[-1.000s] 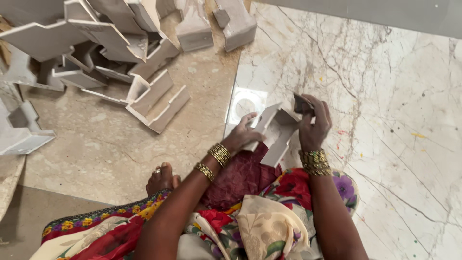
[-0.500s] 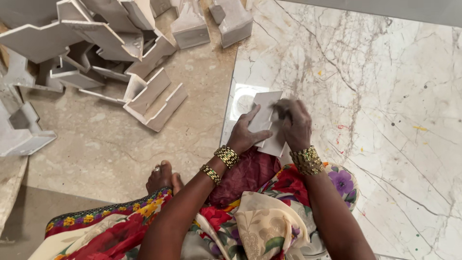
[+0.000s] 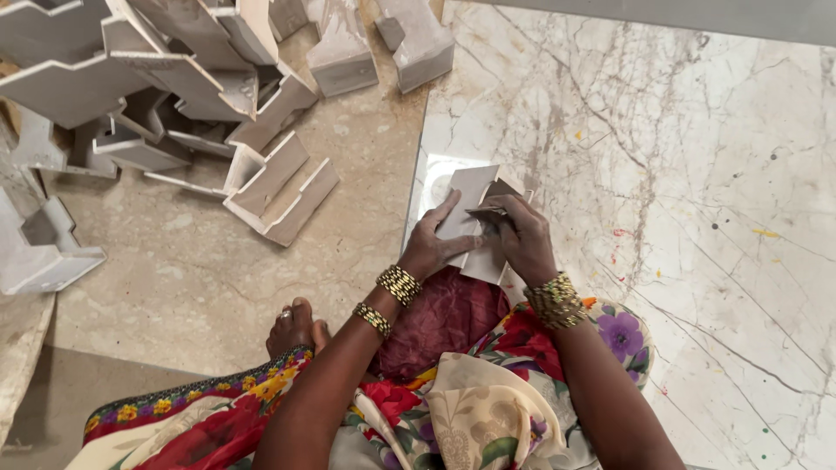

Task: The person sits on the floor and sands white plaster trim pieces one at a time using a small abrasive pad, rubbing the edges and surfaces of each piece, then places the finished piece onto a growing pile of completed moldings beside them.

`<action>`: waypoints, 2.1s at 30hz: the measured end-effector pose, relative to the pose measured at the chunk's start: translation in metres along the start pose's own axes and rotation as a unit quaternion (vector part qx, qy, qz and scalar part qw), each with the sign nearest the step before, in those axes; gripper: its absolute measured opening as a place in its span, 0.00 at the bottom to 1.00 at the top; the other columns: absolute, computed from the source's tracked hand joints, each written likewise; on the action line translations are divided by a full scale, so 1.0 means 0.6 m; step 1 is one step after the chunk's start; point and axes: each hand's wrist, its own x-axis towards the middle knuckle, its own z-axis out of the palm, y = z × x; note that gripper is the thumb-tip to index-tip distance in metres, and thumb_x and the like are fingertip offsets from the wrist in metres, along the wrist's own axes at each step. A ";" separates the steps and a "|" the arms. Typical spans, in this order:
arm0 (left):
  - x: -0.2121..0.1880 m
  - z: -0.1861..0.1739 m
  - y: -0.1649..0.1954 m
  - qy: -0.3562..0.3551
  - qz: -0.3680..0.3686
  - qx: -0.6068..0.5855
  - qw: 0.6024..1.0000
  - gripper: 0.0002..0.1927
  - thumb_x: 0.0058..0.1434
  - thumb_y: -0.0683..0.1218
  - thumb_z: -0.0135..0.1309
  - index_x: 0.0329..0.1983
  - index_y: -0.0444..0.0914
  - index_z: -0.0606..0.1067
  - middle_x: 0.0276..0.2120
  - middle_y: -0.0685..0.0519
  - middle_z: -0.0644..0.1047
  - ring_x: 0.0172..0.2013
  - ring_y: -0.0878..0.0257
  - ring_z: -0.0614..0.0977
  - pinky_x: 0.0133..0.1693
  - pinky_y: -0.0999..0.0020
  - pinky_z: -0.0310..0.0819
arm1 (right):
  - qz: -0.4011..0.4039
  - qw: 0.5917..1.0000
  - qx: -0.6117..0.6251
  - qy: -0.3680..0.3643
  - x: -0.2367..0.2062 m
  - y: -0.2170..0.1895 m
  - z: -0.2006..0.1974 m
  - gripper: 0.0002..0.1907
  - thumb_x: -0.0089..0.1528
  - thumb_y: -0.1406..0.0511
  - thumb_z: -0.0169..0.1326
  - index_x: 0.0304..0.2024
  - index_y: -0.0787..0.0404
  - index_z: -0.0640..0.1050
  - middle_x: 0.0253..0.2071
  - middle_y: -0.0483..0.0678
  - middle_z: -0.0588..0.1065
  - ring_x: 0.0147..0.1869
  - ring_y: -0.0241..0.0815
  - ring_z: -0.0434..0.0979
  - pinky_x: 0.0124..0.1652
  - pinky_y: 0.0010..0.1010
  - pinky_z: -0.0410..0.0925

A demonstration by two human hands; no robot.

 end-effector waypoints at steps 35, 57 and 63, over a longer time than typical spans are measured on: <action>-0.057 0.031 0.123 0.062 -0.165 -0.129 0.976 0.16 0.67 0.50 0.52 0.52 0.36 0.77 0.41 0.46 0.80 0.40 0.56 0.79 0.46 0.53 0.78 | 0.311 0.916 0.235 0.091 0.005 0.083 -0.013 0.08 0.69 0.66 0.55 0.46 0.64 0.79 0.36 0.47 0.80 0.35 0.32 0.78 0.30 0.23 0.70; 0.004 -0.082 0.035 0.352 -0.031 -0.164 0.921 0.36 0.72 0.58 0.45 0.75 0.39 0.48 0.40 0.49 0.77 0.42 0.63 0.79 0.48 0.64 0.76 | 0.050 0.997 -0.060 -0.016 -0.027 -0.080 0.035 0.15 0.67 0.70 0.51 0.56 0.64 0.75 0.43 0.55 0.77 0.39 0.50 0.81 0.38 0.38 0.74; -0.010 -0.084 0.037 0.315 -0.100 -0.318 0.889 0.33 0.70 0.57 0.44 0.72 0.38 0.53 0.34 0.50 0.76 0.34 0.61 0.77 0.38 0.64 0.75 | 0.015 0.979 -0.163 -0.120 -0.049 -0.075 0.058 0.25 0.63 0.72 0.52 0.64 0.63 0.71 0.52 0.55 0.75 0.31 0.49 0.79 0.29 0.39 0.74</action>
